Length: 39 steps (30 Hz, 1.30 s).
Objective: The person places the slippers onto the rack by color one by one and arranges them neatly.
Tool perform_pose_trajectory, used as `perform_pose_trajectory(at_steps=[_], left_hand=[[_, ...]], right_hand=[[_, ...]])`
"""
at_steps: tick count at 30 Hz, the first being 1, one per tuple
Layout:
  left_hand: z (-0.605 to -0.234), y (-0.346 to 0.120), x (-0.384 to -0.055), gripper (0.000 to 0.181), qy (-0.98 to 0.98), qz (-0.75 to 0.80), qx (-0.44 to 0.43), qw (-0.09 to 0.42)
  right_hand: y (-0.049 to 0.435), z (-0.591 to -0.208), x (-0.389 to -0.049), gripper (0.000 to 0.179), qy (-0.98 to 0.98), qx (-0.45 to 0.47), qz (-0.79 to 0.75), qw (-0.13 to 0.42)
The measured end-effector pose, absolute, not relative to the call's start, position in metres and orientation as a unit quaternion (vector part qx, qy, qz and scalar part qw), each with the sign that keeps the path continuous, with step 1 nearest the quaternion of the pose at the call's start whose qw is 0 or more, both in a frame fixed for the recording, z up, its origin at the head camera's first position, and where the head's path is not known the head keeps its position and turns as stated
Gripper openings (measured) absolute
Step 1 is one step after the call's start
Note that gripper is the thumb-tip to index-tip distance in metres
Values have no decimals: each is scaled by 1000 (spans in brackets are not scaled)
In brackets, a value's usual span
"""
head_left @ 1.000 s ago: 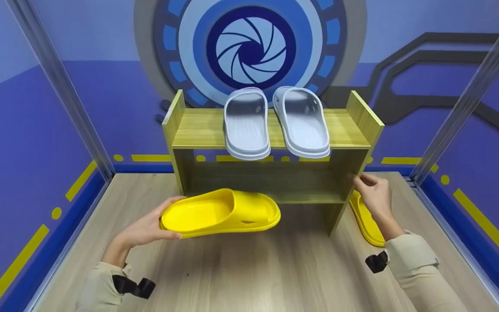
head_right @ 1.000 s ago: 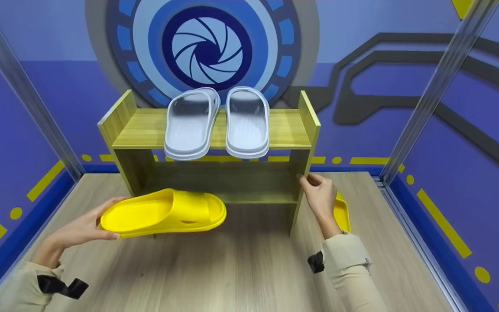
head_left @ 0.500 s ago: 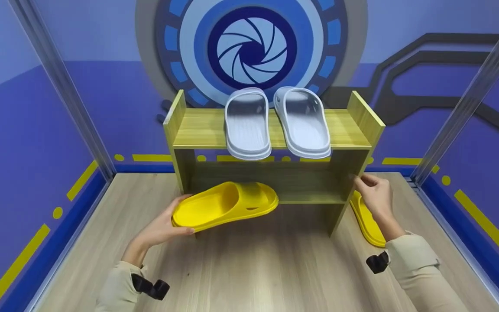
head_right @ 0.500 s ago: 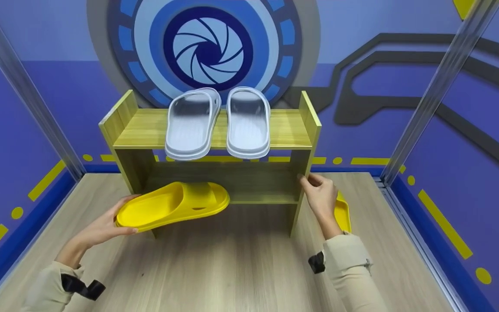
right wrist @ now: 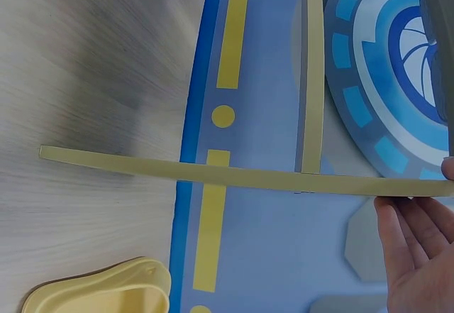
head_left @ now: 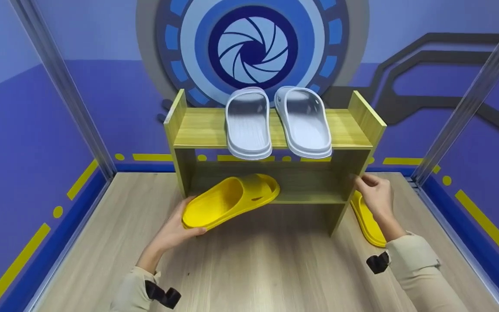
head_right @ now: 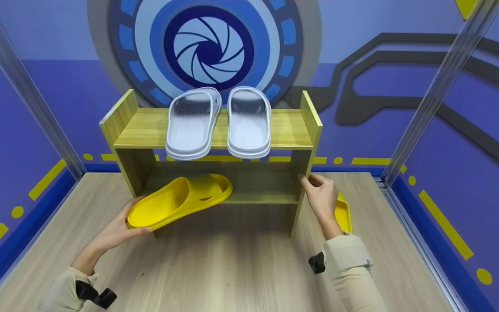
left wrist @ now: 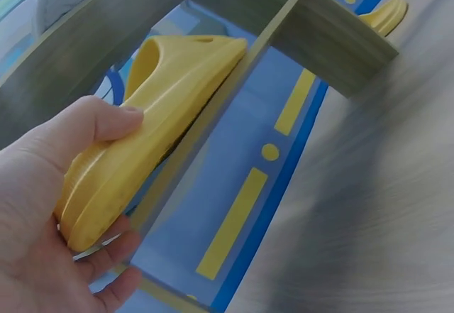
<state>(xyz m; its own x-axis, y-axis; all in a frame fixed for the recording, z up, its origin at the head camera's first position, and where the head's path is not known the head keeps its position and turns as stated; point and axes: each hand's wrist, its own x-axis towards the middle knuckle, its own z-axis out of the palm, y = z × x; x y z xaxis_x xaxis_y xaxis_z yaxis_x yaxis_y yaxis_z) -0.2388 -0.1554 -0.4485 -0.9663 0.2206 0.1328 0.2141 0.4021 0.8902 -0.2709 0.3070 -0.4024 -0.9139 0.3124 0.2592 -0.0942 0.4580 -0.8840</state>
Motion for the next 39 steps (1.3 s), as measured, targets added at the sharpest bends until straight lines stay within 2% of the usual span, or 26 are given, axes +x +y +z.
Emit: perform_pose_trajectory(at_steps=[6, 17, 22, 31, 33, 39], left_hand=[[-459, -144, -236, 84, 849, 509, 128, -68], [-465, -110, -227, 83, 869, 465, 48, -162], [-466, -102, -223, 87, 873, 455, 44, -168], [-467, -107, -214, 84, 869, 470, 100, -114], [-467, -107, -214, 82, 862, 480, 112, -114], [-470, -103, -218, 81, 852, 477, 148, -154]], right_hand=[[307, -402, -271, 45, -831, -73, 514, 198], [307, -402, -272, 45, -828, -78, 517, 201], [306, -403, -272, 45, -831, -72, 513, 204], [306, -402, -271, 45, -837, -72, 504, 201], [307, -402, -271, 46, -838, -75, 503, 197], [306, -402, -272, 48, -839, -82, 502, 191]])
